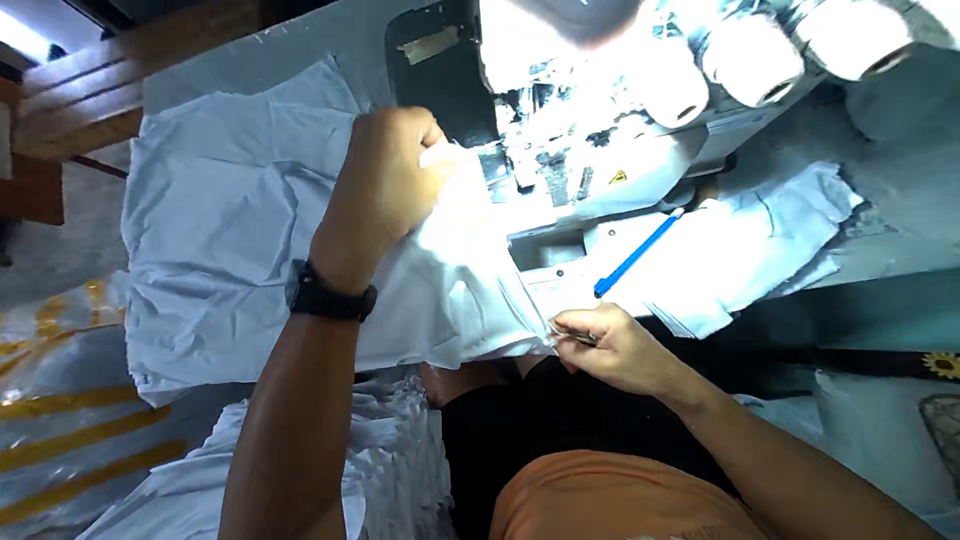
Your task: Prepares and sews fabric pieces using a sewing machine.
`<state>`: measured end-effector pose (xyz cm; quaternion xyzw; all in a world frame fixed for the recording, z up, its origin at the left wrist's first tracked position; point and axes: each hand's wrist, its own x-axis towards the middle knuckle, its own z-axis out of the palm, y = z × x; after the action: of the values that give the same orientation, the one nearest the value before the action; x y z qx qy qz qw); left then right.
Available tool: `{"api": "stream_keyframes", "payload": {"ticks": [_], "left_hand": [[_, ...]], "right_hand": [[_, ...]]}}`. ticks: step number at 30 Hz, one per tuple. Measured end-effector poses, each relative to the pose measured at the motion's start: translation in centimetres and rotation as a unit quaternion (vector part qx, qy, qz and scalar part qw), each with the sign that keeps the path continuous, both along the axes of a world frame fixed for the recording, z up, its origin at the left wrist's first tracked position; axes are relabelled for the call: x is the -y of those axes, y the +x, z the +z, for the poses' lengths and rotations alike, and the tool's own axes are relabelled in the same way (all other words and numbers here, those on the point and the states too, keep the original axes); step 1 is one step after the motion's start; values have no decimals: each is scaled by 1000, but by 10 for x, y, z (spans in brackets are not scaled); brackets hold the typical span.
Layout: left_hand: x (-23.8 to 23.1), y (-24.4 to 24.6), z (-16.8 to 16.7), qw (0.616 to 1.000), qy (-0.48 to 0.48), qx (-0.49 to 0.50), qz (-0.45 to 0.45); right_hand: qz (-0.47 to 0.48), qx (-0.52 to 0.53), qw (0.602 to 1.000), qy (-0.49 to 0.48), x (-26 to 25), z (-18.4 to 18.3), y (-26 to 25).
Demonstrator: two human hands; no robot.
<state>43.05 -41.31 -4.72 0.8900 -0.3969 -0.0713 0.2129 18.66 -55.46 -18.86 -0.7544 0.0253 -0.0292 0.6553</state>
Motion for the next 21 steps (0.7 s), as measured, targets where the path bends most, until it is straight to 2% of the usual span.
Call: {"api": "stream_keyframes", "payload": {"ticks": [3,5,8,10,12,14,16,19,21], "left_hand": [[37,9,-8,997,-9,37,67],[53,16,-17,995,-17,64,74],[41,17,-22,997,-17,71,10],[7,10,-26,996,-29,77,-20],[-41,-11,-30,993,-43,106,-37],[-72,-31,-34,990,-64,116,-42],[-77,-57,-34,989,-92,94,-63],[-91,-82,-52,989,-94,67,-90],[-93,-96,-56,988,-100,61,-99]], "right_hand": [[-111,-24,985,130,-28,14,8],[-111,11,983,146,-42,16,3],[8,62,997,-37,-32,5,-24],[61,22,987,-145,-12,7,-47],[61,-4,980,-187,10,10,-66],[10,25,979,-204,32,19,-75],[-76,64,967,-236,56,30,-77],[-222,65,923,-308,87,43,-78],[-268,60,899,-342,95,50,-79]]}}
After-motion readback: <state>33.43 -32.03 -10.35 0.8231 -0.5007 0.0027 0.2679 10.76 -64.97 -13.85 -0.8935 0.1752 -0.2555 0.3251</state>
